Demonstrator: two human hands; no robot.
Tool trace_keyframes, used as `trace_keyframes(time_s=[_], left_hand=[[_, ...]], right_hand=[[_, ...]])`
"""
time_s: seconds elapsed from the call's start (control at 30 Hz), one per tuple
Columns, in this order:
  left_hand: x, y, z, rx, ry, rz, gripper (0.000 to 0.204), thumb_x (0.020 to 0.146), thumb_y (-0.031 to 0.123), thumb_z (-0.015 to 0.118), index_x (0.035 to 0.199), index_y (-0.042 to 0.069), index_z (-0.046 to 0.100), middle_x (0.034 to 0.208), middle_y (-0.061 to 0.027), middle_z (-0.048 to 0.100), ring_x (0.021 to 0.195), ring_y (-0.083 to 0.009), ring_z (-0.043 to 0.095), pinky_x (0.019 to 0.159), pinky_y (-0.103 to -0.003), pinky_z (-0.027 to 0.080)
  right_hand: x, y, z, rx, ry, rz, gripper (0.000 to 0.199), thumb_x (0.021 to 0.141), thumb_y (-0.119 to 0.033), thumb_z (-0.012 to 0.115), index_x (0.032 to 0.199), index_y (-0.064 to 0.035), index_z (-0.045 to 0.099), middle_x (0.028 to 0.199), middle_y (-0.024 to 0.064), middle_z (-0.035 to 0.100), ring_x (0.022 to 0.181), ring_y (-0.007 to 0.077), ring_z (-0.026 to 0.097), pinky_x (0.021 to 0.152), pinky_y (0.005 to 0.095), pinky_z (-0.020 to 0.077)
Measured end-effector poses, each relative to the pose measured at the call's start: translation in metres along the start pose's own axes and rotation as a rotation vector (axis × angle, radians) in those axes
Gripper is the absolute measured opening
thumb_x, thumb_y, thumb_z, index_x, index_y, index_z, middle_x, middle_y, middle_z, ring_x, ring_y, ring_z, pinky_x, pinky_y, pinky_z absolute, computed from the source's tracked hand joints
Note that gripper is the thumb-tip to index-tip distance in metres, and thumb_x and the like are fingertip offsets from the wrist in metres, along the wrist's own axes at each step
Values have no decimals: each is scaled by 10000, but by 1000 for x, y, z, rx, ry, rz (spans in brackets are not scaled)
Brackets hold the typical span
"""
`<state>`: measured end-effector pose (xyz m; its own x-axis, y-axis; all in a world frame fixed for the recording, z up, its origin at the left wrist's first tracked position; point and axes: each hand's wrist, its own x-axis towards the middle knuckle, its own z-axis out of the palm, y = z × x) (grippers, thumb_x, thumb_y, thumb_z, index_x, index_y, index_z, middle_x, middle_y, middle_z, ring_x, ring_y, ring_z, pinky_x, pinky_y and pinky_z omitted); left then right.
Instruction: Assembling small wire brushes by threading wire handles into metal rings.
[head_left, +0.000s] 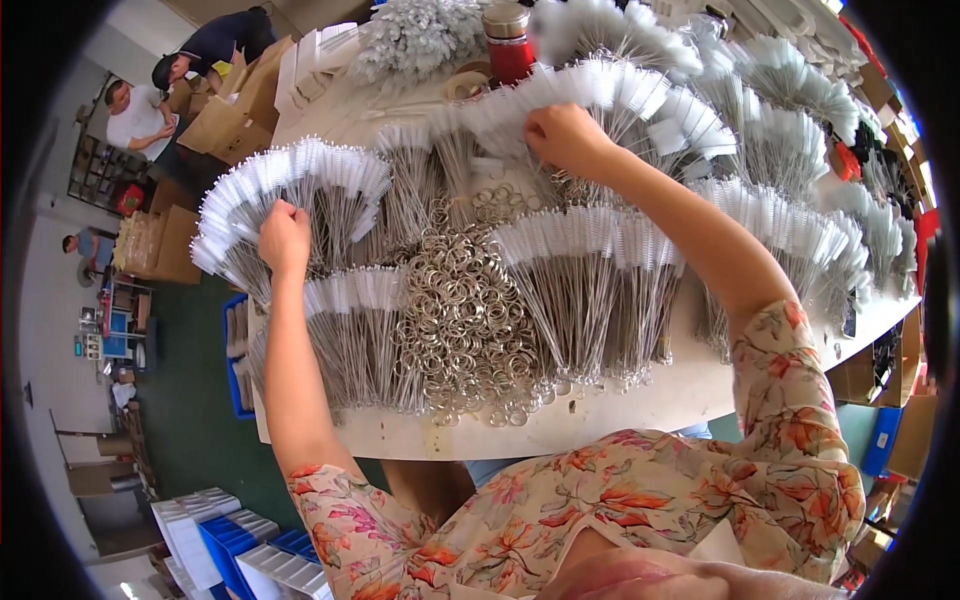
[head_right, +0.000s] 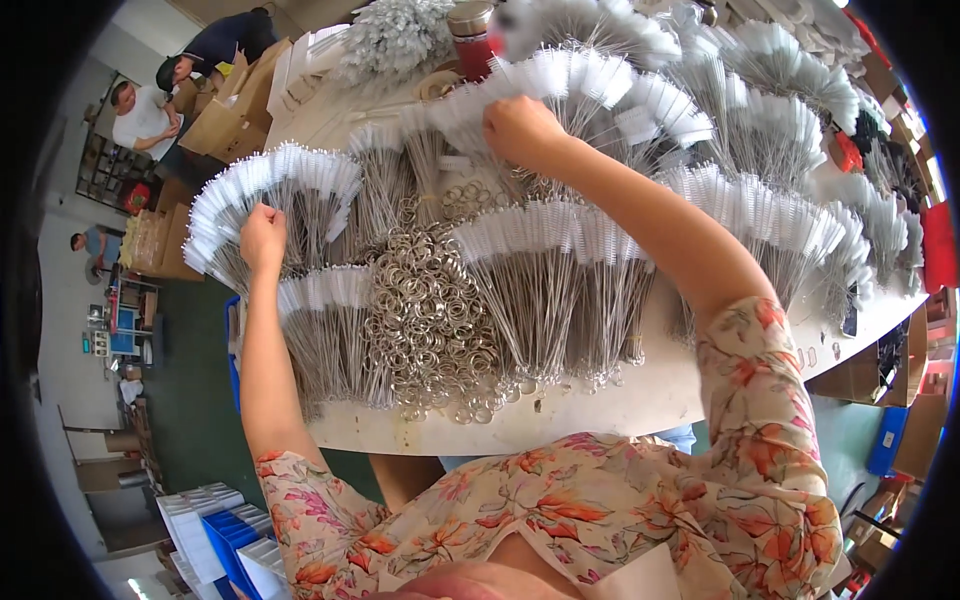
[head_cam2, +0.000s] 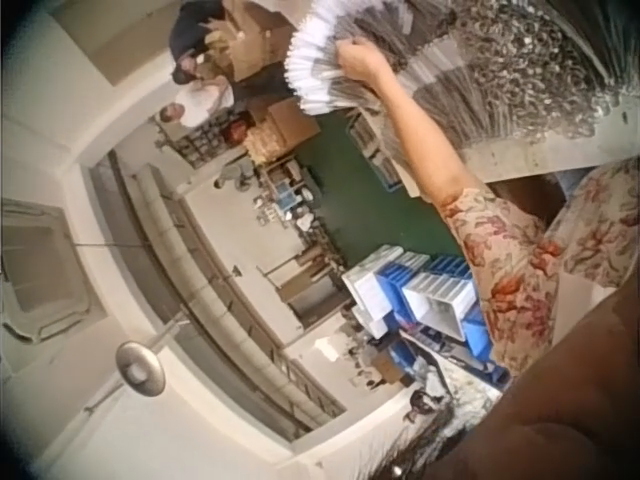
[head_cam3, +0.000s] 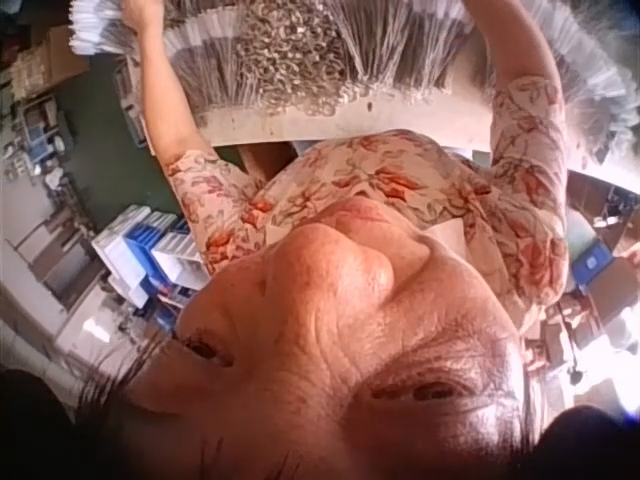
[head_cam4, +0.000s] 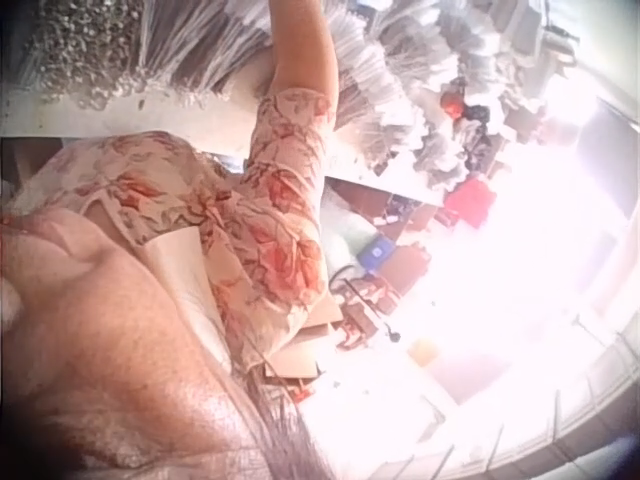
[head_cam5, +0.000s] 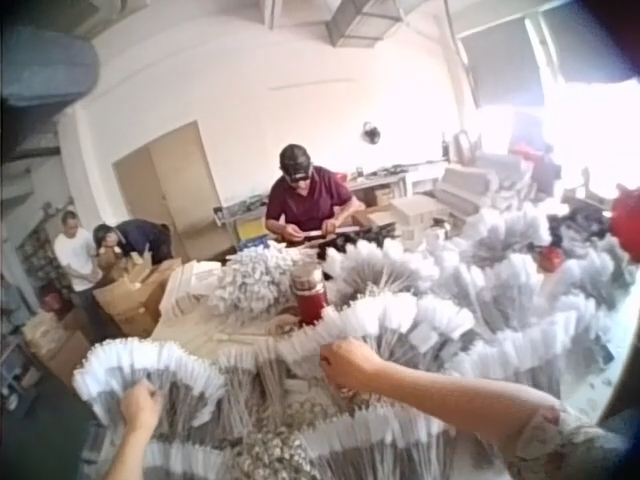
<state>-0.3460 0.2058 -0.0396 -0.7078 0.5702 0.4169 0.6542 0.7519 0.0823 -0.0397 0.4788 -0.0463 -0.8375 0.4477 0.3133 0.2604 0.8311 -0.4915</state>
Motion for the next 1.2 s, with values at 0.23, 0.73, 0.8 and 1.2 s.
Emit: trace_keyframes(time_s=[0.23,0.73,0.8,1.2], left_hand=[[14,-26,-10,-712,-241,-348,142,818,164,574,848,25,574,751,-96,633,657,-188,603,572,-307,477],[-3,95,61,-204,-162,218,209,739,236,602,771,30,619,787,-193,630,782,-373,604,684,-439,472],[-6,108,54,-208,-153,255,198,747,224,598,770,27,614,784,-190,630,782,-375,603,690,-440,471],[-30,147,21,-56,-176,122,278,798,312,607,763,38,576,751,-176,627,753,-383,592,658,-446,453]], right_hand=[[32,-7,31,-249,-11,301,200,725,-197,569,864,-92,667,885,134,653,798,326,633,722,393,507],[-48,17,-187,257,518,228,176,893,-184,468,901,-35,561,698,38,558,551,152,534,535,298,468],[-70,91,-202,-146,614,151,214,841,-249,535,915,-86,653,633,46,595,595,133,581,581,290,473],[-105,163,-156,-344,135,684,195,675,-275,697,793,-121,688,811,90,660,776,263,633,678,380,503]])
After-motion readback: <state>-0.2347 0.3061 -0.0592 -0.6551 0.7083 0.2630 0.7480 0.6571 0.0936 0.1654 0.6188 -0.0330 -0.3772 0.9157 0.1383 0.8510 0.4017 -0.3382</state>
